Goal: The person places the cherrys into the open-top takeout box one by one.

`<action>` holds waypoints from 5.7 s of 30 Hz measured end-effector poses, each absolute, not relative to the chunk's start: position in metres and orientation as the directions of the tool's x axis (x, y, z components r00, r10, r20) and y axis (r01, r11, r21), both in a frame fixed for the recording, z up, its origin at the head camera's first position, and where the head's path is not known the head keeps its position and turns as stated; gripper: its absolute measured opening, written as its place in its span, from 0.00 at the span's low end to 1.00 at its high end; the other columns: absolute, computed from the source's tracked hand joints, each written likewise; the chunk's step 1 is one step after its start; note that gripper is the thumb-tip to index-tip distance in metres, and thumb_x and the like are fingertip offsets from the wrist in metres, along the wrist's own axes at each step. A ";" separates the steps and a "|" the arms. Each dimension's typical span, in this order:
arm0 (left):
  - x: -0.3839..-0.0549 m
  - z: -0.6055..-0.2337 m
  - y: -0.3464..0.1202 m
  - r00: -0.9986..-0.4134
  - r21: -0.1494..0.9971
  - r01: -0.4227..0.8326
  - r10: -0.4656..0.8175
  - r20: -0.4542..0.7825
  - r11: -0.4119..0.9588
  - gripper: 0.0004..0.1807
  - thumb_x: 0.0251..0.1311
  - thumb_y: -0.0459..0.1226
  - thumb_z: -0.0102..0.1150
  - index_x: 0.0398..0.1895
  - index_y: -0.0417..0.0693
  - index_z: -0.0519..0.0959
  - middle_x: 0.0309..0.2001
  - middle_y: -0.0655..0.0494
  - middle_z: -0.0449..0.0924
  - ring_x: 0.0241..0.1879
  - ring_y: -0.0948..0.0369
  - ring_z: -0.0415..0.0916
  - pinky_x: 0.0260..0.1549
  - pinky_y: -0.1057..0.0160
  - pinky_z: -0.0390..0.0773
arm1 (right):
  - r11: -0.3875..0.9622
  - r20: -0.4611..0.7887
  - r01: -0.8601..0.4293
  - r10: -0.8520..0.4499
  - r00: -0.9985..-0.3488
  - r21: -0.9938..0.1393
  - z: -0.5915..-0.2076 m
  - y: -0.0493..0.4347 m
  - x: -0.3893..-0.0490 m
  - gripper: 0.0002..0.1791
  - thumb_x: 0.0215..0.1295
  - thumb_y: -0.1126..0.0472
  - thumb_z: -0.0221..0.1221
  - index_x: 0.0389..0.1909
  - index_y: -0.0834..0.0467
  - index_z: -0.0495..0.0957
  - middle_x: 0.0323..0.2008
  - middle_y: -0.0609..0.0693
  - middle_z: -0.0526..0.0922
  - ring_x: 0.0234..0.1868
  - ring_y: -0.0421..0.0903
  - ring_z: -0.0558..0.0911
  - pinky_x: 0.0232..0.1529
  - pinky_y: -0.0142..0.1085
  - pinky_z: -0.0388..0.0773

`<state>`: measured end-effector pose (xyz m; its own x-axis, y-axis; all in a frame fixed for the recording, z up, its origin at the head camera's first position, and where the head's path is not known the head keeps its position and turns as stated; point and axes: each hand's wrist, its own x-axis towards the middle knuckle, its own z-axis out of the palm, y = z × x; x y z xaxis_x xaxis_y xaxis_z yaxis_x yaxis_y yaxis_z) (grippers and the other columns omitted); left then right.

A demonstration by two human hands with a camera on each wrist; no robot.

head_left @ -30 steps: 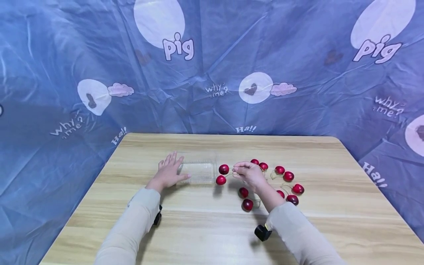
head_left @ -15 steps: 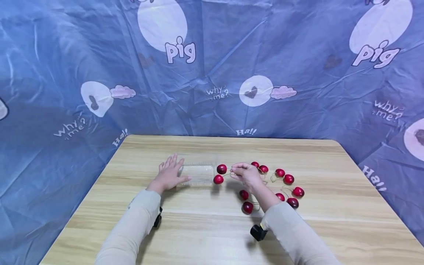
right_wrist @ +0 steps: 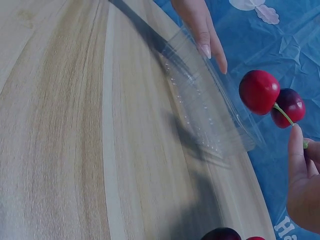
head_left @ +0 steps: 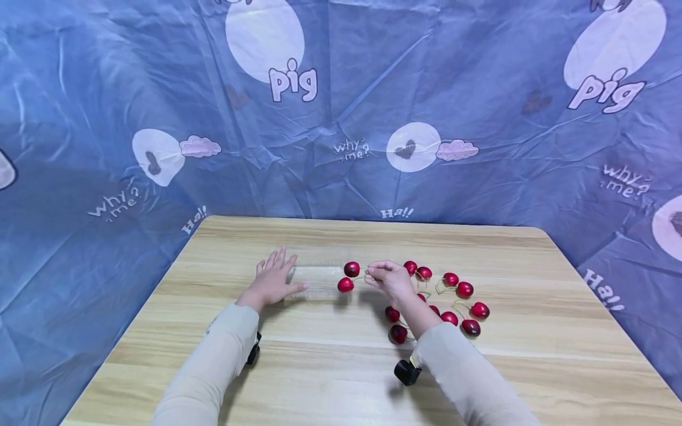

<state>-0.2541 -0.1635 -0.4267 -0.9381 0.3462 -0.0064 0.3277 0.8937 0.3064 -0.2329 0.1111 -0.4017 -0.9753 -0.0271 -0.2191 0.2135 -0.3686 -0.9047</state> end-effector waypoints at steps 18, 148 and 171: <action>-0.254 -0.427 -0.164 -0.938 0.307 0.326 0.345 -0.011 0.894 0.44 0.49 0.62 0.45 0.65 0.46 0.51 0.65 0.40 0.35 0.63 0.45 0.32 0.54 0.41 0.37 | -0.374 -0.224 0.185 0.061 -0.973 -0.909 -0.402 0.091 -0.241 0.06 0.52 0.80 0.49 0.32 0.76 0.70 0.21 0.54 0.75 0.26 0.44 0.78 0.32 0.35 0.76; -0.255 -0.421 -0.158 -0.943 0.280 0.317 0.333 -0.009 0.906 0.50 0.44 0.65 0.47 0.65 0.44 0.50 0.65 0.40 0.37 0.63 0.47 0.32 0.55 0.44 0.39 | 0.339 -0.314 0.222 -0.247 -0.917 -0.914 -0.385 0.007 -0.255 0.11 0.54 0.80 0.48 0.39 0.80 0.69 0.37 0.71 0.74 0.39 0.60 0.76 0.40 0.40 0.73; -0.256 -0.422 -0.158 -0.946 0.287 0.313 0.325 0.007 0.905 0.51 0.43 0.67 0.47 0.64 0.43 0.52 0.65 0.39 0.39 0.63 0.47 0.34 0.55 0.45 0.42 | 0.346 -0.264 0.166 -0.258 -0.930 -0.923 -0.404 0.019 -0.280 0.07 0.55 0.76 0.50 0.35 0.74 0.73 0.30 0.64 0.77 0.31 0.54 0.79 0.32 0.36 0.77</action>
